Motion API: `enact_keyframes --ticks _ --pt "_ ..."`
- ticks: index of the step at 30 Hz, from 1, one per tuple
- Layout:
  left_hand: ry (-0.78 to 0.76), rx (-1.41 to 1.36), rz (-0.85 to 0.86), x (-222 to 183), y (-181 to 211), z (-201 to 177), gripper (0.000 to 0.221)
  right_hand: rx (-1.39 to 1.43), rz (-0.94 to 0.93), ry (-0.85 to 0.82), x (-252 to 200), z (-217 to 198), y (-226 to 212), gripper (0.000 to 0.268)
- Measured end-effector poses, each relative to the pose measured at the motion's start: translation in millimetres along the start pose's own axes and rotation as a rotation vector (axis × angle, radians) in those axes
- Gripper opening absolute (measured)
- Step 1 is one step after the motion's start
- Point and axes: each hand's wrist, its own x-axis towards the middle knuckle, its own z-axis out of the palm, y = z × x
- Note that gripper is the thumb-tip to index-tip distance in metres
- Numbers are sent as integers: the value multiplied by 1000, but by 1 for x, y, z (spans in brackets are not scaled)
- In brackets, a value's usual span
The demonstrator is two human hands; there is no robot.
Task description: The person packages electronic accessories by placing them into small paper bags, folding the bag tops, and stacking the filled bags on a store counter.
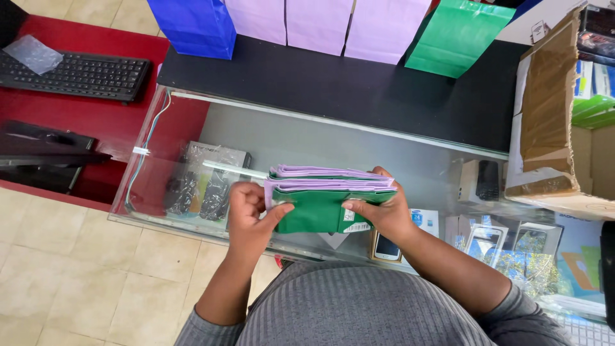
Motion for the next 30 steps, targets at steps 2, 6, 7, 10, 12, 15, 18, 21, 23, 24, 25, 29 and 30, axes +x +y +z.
enact_keyframes --ticks 2,6,7,10,12,15,18,21,23,24,25,29,30 --pt "64 -72 -119 3 10 10 114 -35 40 47 2 12 -10 50" --pt "8 -42 -115 -2 25 19 78 -72 106 48 11 10 -33 47" --pt "-19 -38 -155 -5 27 21 60 -96 142 46 15 15 -49 37" --pt "-57 3 -172 -9 32 30 43 -131 208 66 5 16 -46 27" --pt "-70 40 -144 -8 37 37 43 -141 233 89 2 22 -46 27" --pt "-64 113 -27 -11 44 48 45 -177 104 87 -1 34 -53 30" --pt "-29 224 82 -14 31 49 54 -155 73 88 -14 34 -33 47" --pt "90 348 160 -18 -12 34 58 -176 61 47 -16 31 -31 43" --pt "219 501 268 -22 -53 12 60 -121 67 19 -20 30 -22 34" --pt "219 502 268 -23 -54 6 60 -120 67 19 -17 21 -25 34" --pt "273 614 280 -24 -54 -1 61 -63 74 -136 -12 12 -27 38" --pt "249 761 309 -18 -42 -23 65 -44 95 -464 5 5 -59 29" --pt "251 763 307 -14 -28 -19 65 -42 96 -467 9 9 -68 29"
